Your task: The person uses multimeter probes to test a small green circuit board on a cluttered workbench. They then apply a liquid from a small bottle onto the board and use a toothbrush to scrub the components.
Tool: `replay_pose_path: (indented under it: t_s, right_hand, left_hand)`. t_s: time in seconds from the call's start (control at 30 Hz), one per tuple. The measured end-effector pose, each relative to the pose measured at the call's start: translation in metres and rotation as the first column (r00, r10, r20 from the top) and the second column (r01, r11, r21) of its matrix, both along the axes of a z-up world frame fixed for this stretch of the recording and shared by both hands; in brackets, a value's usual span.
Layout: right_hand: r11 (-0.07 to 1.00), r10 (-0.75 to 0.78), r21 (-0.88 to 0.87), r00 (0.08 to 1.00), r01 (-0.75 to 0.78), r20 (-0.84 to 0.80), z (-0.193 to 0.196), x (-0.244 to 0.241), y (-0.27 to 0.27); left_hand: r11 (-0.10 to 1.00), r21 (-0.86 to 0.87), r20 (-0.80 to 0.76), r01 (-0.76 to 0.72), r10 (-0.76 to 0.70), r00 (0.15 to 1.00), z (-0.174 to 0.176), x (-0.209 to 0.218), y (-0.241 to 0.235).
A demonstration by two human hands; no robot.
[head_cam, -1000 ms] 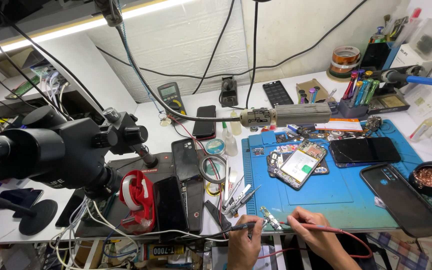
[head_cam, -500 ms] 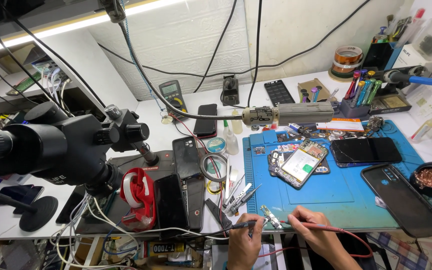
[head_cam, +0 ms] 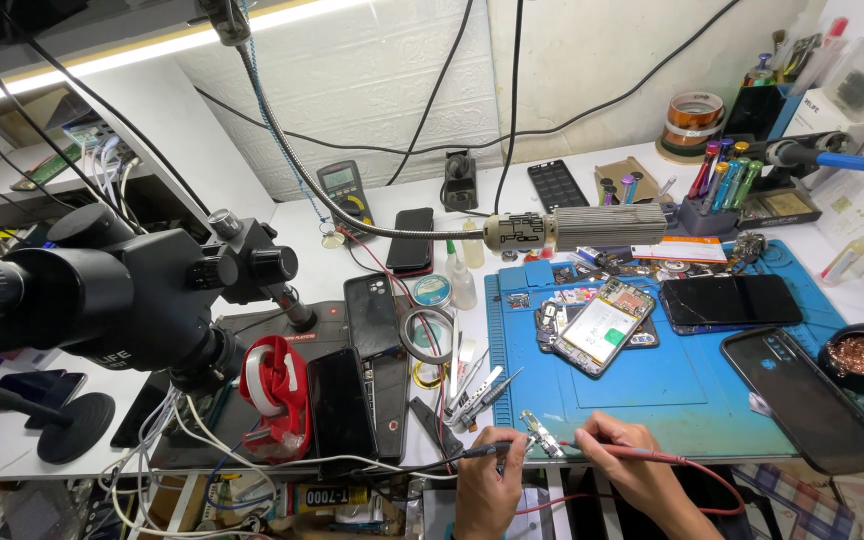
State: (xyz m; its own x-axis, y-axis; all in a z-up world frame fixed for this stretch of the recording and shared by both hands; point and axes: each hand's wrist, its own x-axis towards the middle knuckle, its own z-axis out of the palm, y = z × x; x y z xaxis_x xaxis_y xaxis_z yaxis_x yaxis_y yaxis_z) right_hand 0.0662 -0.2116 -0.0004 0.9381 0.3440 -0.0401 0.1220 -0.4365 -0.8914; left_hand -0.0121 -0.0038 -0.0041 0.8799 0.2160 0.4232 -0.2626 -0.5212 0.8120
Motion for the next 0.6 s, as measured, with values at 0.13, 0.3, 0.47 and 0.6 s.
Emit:
replay_pose_path:
  t_s: [0.13,0.3,0.47,0.6]
  right_hand:
    - [1.000,-0.003,0.002,1.000,0.003,-0.008,0.0017,-0.0004,0.0003]
    - [1.000,-0.003,-0.002,1.000,0.002,-0.011,0.0011,-0.0009,0.0004]
    - [1.000,-0.011,-0.021,1.000,0.011,-0.009,-0.0001,0.0003,0.0002]
    - [1.000,-0.010,-0.021,1.000,0.010,-0.008,-0.0011,0.0004,-0.0001]
  left_hand:
    - [1.000,-0.007,-0.003,-0.009,0.009,1.000,-0.0014,0.0002,0.0001]
    - [1.000,-0.013,-0.012,-0.005,0.005,1.000,0.0010,-0.0010,-0.0002]
    - [1.000,-0.017,0.002,-0.003,0.003,1.000,-0.0008,0.0002,-0.0001]
    - [1.000,-0.009,0.015,-0.001,0.001,1.000,-0.0018,0.0002,0.0000]
